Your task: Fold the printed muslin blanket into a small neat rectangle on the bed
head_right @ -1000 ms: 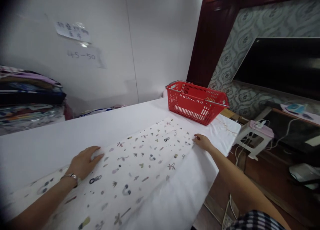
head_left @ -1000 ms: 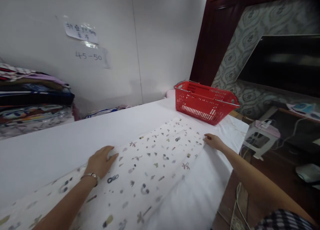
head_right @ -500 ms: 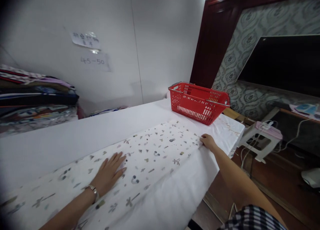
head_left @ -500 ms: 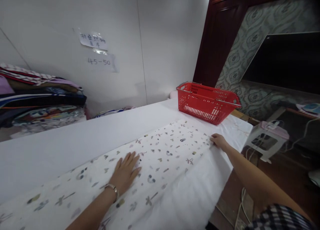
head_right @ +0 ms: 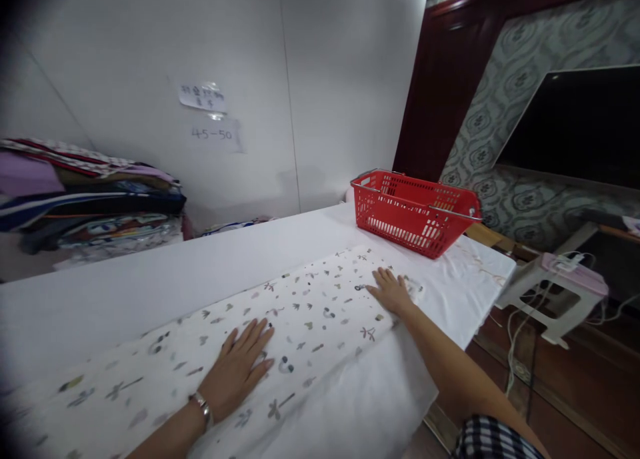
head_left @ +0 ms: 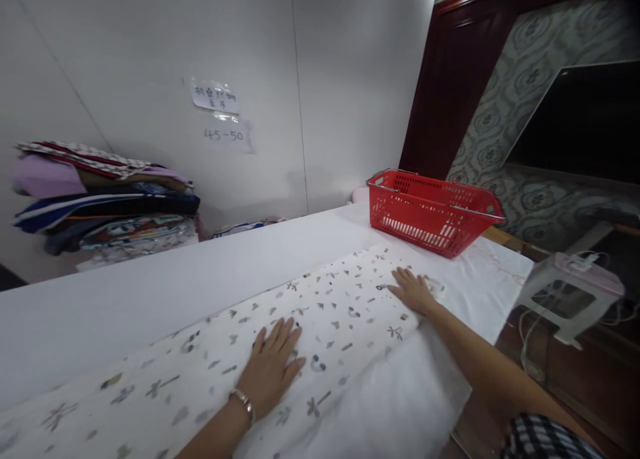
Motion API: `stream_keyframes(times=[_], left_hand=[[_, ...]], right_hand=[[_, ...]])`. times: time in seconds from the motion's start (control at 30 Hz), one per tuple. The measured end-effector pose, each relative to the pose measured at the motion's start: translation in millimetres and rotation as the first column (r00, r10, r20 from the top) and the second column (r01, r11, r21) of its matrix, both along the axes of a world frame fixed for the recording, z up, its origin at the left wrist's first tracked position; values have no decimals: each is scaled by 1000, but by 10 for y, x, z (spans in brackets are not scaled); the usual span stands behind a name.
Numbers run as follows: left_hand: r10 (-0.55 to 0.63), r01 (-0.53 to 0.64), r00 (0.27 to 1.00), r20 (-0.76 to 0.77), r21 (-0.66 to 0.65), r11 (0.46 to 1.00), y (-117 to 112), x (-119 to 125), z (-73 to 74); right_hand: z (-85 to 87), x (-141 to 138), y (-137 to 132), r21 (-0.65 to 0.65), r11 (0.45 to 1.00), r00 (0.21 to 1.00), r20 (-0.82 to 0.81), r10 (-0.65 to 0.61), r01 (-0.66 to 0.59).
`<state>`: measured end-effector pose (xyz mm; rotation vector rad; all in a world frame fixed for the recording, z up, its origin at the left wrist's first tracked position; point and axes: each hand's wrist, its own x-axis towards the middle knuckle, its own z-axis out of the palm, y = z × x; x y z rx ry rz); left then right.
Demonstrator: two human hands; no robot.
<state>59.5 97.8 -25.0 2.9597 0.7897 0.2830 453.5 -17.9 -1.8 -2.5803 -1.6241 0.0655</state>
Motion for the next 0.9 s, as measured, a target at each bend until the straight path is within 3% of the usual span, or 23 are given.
stream_keyframes(times=[0.07, 0.2, 0.4, 0.57, 0.73, 0.9], left_hand=[[-13, 13, 1000, 19, 10, 1000, -8, -2, 6], [-9, 9, 1000, 13, -3, 1000, -30, -3, 16], [4, -3, 1000, -12, 40, 999, -50, -4, 18], [-9, 11, 1000, -13, 90, 996, -74, -17, 60], [-9, 9, 999, -41, -1, 1000, -93, 0, 148], [36, -39, 999, -24, -177, 983, -173, 61, 242]], right_hand=[[-73, 109, -35, -60, 996, 997, -12, -71, 70], [-101, 166, -4, -49, 995, 996, 31, -83, 85], [91, 65, 601, -5, 999, 993, 112, 32, -32], [78, 338, 965, -95, 993, 997, 48, -64, 68], [27, 535, 1022, -129, 979, 987, 4, -160, 159], [-30, 323, 889, -84, 991, 989, 109, -97, 106]])
